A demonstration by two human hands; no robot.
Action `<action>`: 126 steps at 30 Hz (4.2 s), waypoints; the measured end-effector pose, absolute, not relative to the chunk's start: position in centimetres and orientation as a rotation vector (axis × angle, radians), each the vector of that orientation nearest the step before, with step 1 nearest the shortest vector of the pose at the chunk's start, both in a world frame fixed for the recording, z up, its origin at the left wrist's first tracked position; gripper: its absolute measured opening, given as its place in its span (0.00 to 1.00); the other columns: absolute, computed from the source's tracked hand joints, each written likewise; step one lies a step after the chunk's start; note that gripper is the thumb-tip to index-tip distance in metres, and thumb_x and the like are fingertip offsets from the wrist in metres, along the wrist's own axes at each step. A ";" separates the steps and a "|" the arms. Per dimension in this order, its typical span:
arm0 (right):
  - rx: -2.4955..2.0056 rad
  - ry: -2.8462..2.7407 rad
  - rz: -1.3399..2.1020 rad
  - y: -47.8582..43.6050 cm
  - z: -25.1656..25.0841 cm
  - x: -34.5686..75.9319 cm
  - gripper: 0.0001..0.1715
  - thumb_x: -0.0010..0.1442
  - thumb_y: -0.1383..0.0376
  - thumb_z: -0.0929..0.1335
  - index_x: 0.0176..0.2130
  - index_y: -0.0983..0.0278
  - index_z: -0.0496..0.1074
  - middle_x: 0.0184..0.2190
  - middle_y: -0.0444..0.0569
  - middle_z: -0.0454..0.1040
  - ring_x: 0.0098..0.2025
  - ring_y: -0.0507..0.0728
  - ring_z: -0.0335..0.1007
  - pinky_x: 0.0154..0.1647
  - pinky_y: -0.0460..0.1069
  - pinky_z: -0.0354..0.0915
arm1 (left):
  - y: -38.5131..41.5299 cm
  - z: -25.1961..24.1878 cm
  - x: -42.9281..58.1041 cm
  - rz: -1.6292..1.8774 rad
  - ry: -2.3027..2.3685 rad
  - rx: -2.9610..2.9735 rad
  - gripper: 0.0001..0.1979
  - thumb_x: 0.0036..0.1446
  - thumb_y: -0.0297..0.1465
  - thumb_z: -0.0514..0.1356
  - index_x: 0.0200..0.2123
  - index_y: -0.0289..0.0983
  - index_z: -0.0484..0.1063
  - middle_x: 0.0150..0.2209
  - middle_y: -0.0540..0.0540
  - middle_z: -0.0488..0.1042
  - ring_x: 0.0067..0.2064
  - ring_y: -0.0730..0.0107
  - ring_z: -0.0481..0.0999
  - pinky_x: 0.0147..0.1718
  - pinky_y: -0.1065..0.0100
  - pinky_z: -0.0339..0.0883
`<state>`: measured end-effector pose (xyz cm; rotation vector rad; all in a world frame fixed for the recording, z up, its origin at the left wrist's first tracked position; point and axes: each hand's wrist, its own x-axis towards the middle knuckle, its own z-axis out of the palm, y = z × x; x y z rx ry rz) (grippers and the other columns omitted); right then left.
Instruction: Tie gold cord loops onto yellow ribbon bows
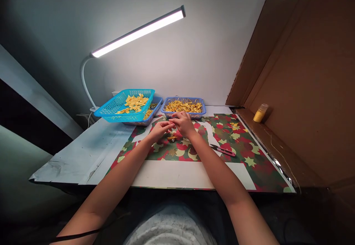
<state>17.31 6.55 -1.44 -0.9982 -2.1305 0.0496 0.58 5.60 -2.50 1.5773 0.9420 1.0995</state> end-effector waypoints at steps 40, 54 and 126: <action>-1.311 -1.858 0.120 4.6 -2.6 16.9 0.08 0.59 0.69 0.65 0.37 0.63 0.74 0.43 0.53 0.74 0.48 0.62 0.62 0.50 0.55 0.54 | 5.9 -2.4 0.1 1.100 1.173 1.632 0.17 0.43 0.43 0.67 0.28 0.35 0.82 0.26 0.47 0.79 0.28 0.68 0.72 0.27 0.69 0.63; -1.338 -1.688 0.733 6.5 -5.8 14.7 0.18 0.59 0.59 0.62 0.25 0.63 0.75 0.31 0.48 0.76 0.38 0.57 0.69 0.41 0.50 0.64 | 6.2 -2.9 0.4 1.133 1.110 1.462 0.17 0.38 0.45 0.70 0.24 0.35 0.81 0.27 0.44 0.79 0.31 0.65 0.76 0.30 0.68 0.69; -1.376 -2.023 0.757 4.1 -4.1 16.8 0.09 0.52 0.68 0.69 0.23 0.64 0.79 0.32 0.49 0.72 0.45 0.58 0.64 0.50 0.52 0.58 | 10.0 -2.5 -0.2 1.580 1.207 1.136 0.20 0.41 0.45 0.69 0.28 0.33 0.77 0.25 0.46 0.76 0.26 0.73 0.72 0.24 0.74 0.63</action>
